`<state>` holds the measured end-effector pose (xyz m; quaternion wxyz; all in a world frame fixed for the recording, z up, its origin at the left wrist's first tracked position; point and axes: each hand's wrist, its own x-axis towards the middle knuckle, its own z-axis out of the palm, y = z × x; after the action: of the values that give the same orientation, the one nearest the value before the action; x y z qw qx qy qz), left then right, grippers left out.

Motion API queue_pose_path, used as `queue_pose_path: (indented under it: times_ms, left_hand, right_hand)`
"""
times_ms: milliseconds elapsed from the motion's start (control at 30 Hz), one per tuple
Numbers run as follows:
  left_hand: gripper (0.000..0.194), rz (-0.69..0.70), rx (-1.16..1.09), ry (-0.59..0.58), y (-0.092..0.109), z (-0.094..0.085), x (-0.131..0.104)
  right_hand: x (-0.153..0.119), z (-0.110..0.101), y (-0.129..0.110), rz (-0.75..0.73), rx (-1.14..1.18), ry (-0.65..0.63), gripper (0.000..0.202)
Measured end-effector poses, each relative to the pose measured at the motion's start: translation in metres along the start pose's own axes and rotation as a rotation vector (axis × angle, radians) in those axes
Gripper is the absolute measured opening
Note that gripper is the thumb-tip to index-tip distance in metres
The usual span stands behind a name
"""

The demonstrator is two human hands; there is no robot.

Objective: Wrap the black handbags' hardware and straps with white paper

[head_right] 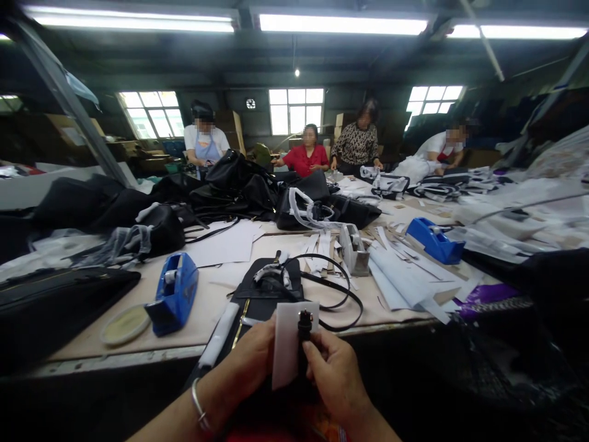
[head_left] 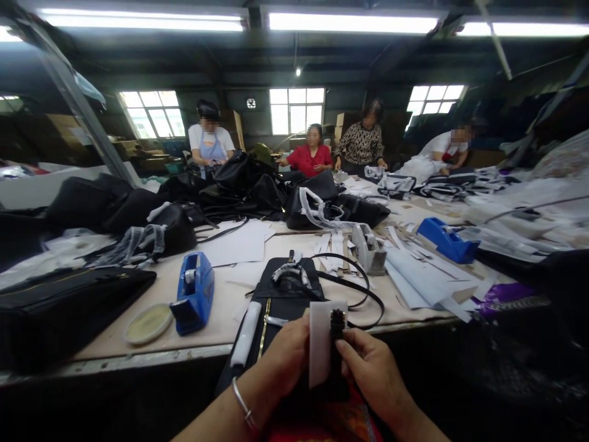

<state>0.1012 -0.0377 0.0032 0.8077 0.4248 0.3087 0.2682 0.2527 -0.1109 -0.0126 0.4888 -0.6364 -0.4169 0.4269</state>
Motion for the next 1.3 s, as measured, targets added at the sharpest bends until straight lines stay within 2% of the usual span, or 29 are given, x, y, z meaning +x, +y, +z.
queue_pose_path:
  times_ms: [67,167,367,533,767,867,1000,1100,1167,1300]
  left_hand:
    - [0.058,0.039,0.141,0.068,-0.002,0.003,0.001]
    - [0.054,0.128,0.295,0.08,-0.002,0.01,0.0]
    - [0.056,0.205,0.167,-0.012,-0.003,0.019,-0.001]
    - [0.049,0.249,0.12,-0.008,-0.009,0.014,0.0]
    - [0.052,0.252,0.179,-0.09,-0.017,0.008,0.007]
    - [0.056,0.238,0.226,-0.087,-0.023,0.007,0.018]
    - [0.057,0.164,0.2,-0.063,-0.029,0.008,0.028]
    - [0.048,0.121,0.144,-0.024,-0.031,0.011,0.026]
    - [0.042,0.107,0.132,0.006,-0.031,0.014,0.022]
    - [0.032,0.119,0.186,0.038,-0.03,0.018,0.016]
  right_hand:
    - [0.0,0.001,-0.007,-0.04,0.019,-0.02,0.038]
    - [0.004,0.0,-0.02,-0.149,0.048,-0.064,0.035]
    - [0.018,0.003,-0.03,-0.156,-0.013,0.053,0.042]
    - [0.026,0.001,-0.029,-0.203,-0.038,0.047,0.039]
    - [0.037,-0.008,-0.029,-0.333,-0.377,0.145,0.029]
    - [0.043,-0.01,-0.03,-0.338,-0.441,0.113,0.032]
    - [0.049,-0.017,-0.031,-0.268,-0.253,-0.031,0.031]
    - [0.047,-0.028,-0.027,-0.175,-0.053,0.024,0.048]
    - [0.043,-0.033,-0.023,-0.161,0.015,0.061,0.05]
    - [0.033,-0.034,-0.013,-0.103,0.108,-0.192,0.043]
